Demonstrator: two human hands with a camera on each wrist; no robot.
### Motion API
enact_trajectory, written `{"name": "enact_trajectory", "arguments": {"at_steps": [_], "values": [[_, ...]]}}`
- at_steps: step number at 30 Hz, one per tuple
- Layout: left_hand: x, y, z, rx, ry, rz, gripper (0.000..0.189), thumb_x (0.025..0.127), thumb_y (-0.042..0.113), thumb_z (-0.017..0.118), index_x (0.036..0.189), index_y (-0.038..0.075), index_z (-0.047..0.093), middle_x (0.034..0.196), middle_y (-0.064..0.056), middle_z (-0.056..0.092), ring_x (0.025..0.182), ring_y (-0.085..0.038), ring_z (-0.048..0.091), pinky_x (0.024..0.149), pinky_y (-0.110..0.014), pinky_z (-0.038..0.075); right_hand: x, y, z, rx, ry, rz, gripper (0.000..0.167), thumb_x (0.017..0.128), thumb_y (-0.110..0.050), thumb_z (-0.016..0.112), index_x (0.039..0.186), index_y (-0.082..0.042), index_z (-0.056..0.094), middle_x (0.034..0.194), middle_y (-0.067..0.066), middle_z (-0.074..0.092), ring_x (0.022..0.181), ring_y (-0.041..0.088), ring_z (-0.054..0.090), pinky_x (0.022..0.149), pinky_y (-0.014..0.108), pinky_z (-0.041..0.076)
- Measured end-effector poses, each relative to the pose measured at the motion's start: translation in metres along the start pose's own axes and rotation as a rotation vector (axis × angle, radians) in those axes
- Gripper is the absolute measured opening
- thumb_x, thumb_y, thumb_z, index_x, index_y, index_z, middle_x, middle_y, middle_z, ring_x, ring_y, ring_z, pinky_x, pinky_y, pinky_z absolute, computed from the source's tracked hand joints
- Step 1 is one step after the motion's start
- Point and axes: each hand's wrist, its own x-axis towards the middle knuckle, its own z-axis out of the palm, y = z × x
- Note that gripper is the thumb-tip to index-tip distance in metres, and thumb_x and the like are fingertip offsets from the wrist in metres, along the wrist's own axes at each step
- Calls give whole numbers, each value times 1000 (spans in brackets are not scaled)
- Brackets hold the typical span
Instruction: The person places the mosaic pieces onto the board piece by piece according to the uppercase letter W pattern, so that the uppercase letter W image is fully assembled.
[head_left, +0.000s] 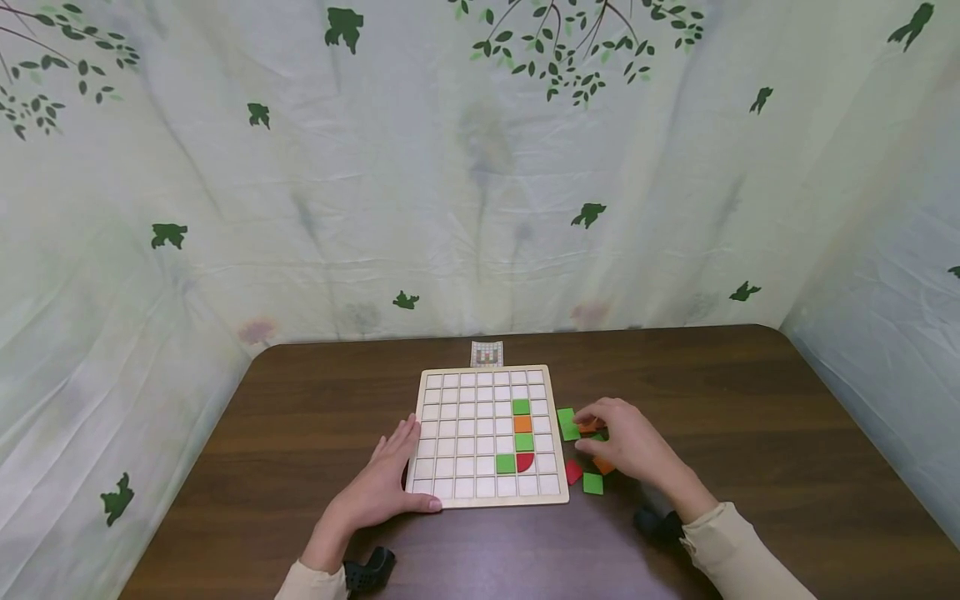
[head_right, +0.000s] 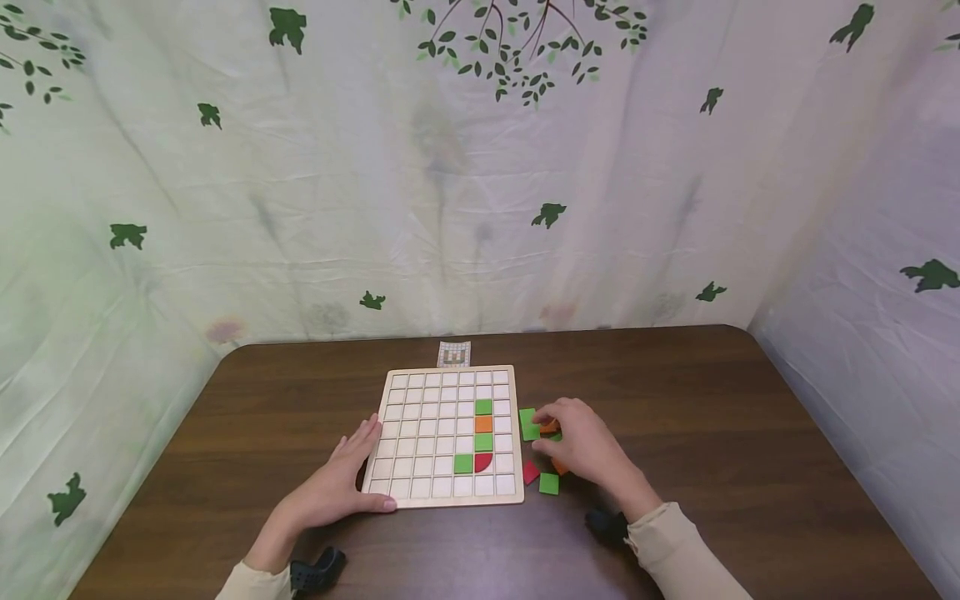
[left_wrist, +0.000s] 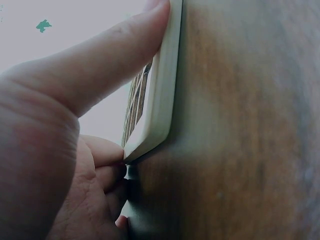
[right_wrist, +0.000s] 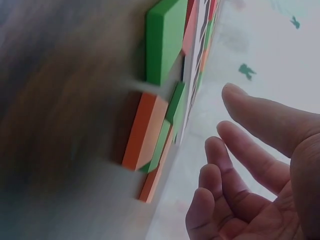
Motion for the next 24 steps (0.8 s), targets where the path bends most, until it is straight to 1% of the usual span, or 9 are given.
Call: {"name": "enact_trajectory", "arguments": {"at_steps": [7,16,20,24], "values": [[-1,0,0,-8,0,1,124,73,52,86,157,-6,15,167,-18,5,154,-35,4,121,-58,4,0,10,-3,21,0,35,27,84,-17,83,109,-11,75,104,0,67,95,21,62,81,40,55],[0,0,0,-2,0,-1,124,74,52,86,157,-6,15,167,-18,6,154,-35,4,121,-57,4,3,19,-6,12,12,42,28,85,-19,82,110,-10,74,106,2,67,93,21,60,80,41,53],[0,1,-1,-6,-2,-3,124,74,51,86,157,-6,14,167,-18,5,154,-35,3,121,-57,4,6,22,-7,12,13,51,27,86,-19,81,110,-10,74,106,3,67,93,22,59,82,43,52],[0,1,-1,-3,-3,-4,124,74,51,86,157,-6,14,167,-18,5,154,-35,4,121,-57,4,8,26,-7,20,6,72,28,87,-18,81,112,-9,74,107,5,67,96,24,60,86,46,53]]}}
